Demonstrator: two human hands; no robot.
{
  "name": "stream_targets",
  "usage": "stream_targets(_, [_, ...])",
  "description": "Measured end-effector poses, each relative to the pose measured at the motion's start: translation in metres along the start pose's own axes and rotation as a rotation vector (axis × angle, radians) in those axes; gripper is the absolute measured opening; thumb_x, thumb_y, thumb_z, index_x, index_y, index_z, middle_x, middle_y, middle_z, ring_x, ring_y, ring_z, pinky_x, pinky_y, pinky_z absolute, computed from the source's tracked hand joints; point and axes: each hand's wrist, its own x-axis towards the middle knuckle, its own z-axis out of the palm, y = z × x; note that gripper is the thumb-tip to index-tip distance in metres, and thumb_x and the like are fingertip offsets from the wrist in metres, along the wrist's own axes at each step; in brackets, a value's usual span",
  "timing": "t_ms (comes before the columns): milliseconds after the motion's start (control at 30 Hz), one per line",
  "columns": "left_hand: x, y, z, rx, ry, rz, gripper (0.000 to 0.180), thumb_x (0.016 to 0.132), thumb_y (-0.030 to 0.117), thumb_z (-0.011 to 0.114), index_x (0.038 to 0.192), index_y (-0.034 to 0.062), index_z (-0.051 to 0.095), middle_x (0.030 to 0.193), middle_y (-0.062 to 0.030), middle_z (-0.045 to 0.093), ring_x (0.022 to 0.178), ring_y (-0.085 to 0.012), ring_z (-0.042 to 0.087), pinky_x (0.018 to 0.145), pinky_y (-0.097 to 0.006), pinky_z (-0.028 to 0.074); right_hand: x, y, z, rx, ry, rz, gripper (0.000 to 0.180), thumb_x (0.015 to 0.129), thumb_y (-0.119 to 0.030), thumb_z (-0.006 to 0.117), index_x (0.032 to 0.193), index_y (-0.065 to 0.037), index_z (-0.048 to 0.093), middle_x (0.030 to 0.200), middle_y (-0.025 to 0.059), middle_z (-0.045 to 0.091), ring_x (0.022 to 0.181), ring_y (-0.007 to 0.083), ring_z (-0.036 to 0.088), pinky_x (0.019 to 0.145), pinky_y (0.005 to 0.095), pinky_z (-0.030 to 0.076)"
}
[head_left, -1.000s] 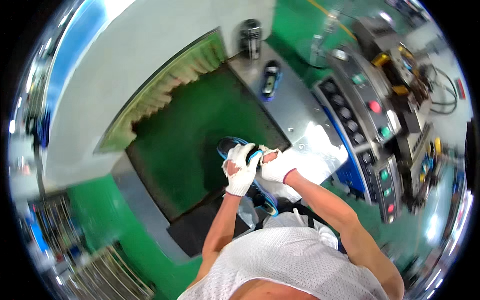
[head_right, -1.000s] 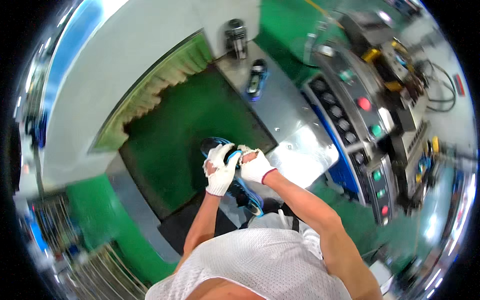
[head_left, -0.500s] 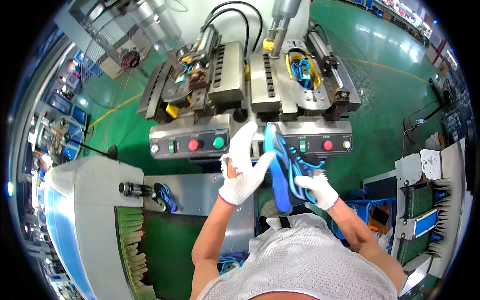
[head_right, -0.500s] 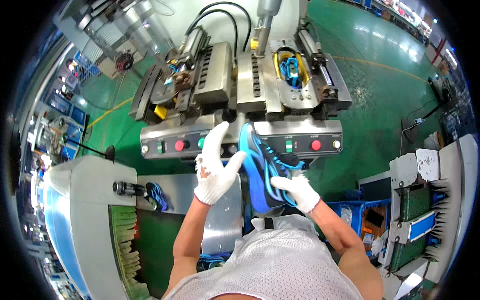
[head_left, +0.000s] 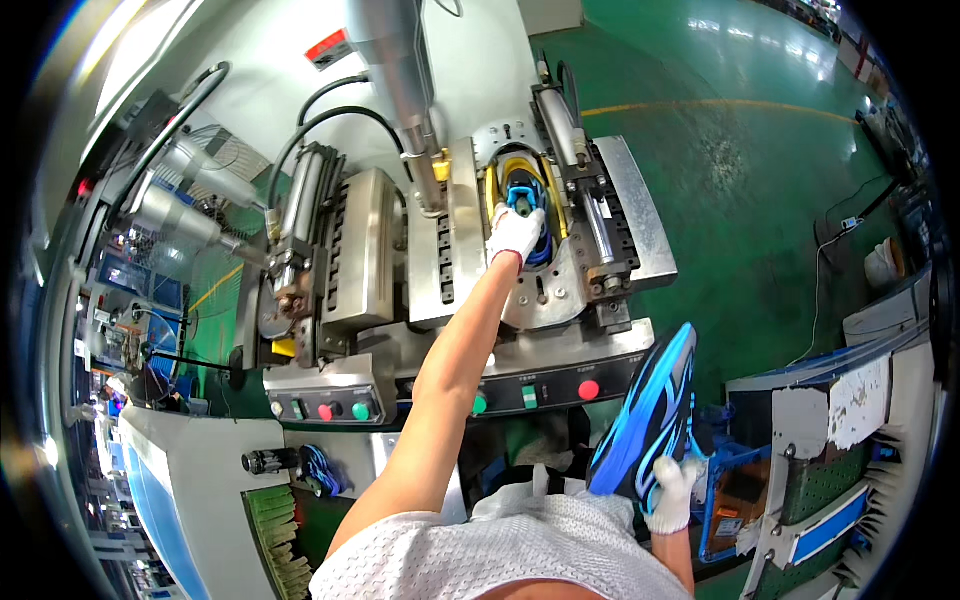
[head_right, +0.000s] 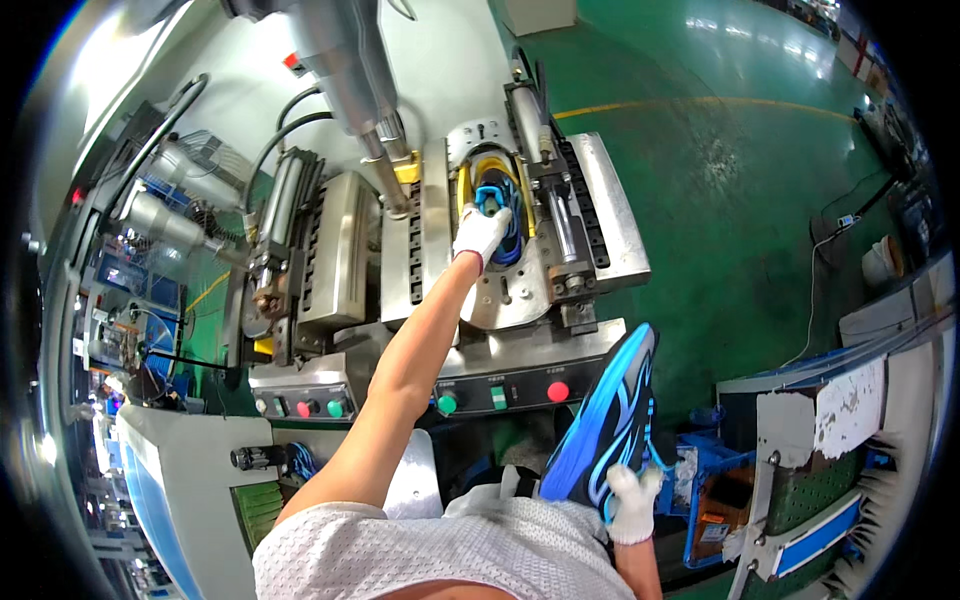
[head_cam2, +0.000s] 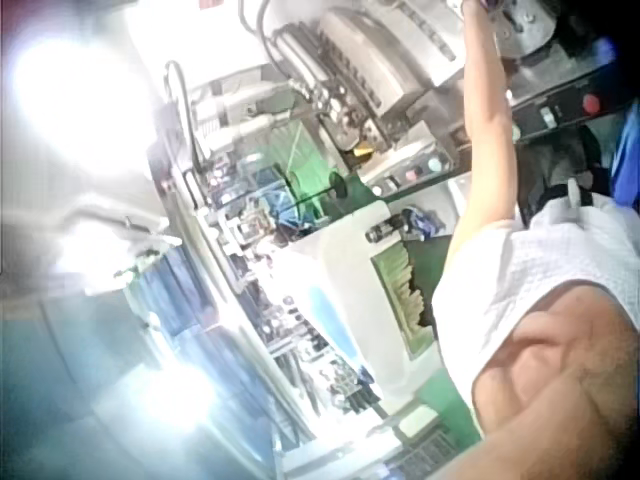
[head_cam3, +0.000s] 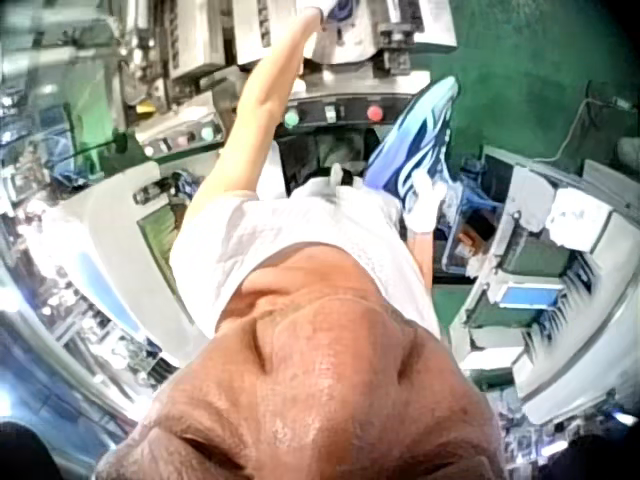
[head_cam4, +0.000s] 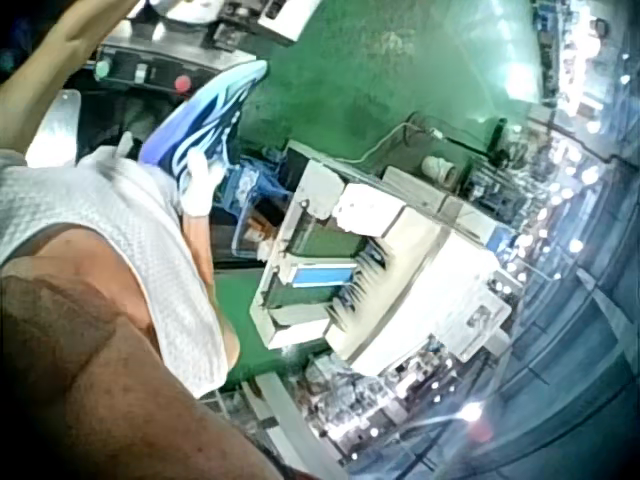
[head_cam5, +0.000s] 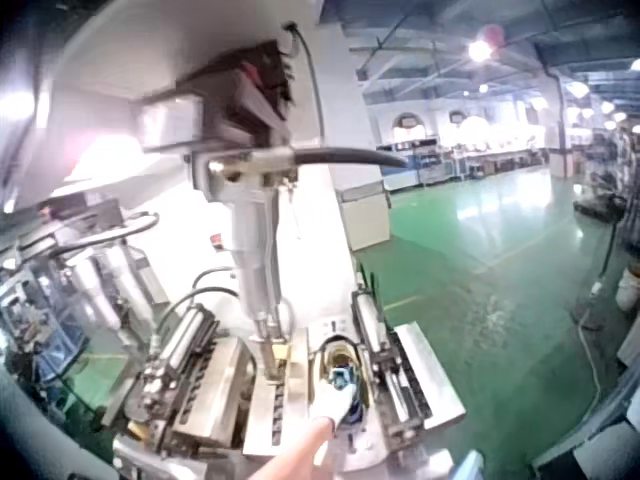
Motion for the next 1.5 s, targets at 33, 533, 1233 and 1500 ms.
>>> stream_targets(33, [0.009, 0.000, 0.016, 0.078, 0.003, -0.038, 0.081, 0.078, 0.045, 0.073, 0.135, -0.0086, 0.050, 0.132, -0.0310, 0.061, 0.124, -0.0399, 0.061, 0.105, -0.041, 0.047, -0.005, -0.009, 0.007, -0.006, -0.015, -0.072, 0.065, 0.079, -0.009, 0.075, 0.137, 0.002, 0.048, 0.128, 0.0079, 0.059, 0.110, 0.0191, 0.059, 0.099, 0.0368, 0.049])
stream_targets(533, [-0.109, -0.049, -0.160, -0.380, -0.164, 0.122, 0.054, 0.082, 0.028, 0.080, 0.125, 0.0008, 0.063, 0.110, -0.0110, 0.069, 0.101, -0.0204, 0.064, 0.091, -0.035, 0.050, 0.093, -0.049, 0.140, -0.479, -0.210, -0.335, 0.049, 0.089, -0.015, 0.077, 0.130, 0.004, 0.057, 0.122, 0.0098, 0.064, 0.106, 0.0188, 0.063, 0.095, 0.0372, 0.051])
stream_targets(1233, [-0.550, -0.465, -0.160, -0.030, 0.522, -1.245, 0.060, 0.081, 0.041, 0.071, 0.112, -0.0099, 0.062, 0.123, -0.0308, 0.064, 0.114, -0.0417, 0.061, 0.100, -0.046, 0.046, 0.407, 0.031, 0.390, -1.707, -0.301, -0.797, 0.055, 0.077, -0.045, 0.077, 0.110, -0.002, 0.069, 0.115, 0.0225, 0.071, 0.105, 0.0337, 0.070, 0.090, 0.0423, 0.052])
stream_targets(1500, [-0.568, -0.524, -0.074, -0.036, 0.796, -1.519, 0.091, 0.081, 0.057, 0.071, 0.146, -0.0001, 0.042, 0.133, -0.0230, 0.062, 0.121, -0.0401, 0.061, 0.104, -0.047, 0.047, 0.123, 0.081, 0.318, -1.269, -0.599, -1.150, 0.073, 0.098, -0.032, 0.067, 0.153, 0.005, 0.037, 0.152, 0.0254, 0.046, 0.139, 0.0318, 0.048, 0.115, 0.0389, 0.040])
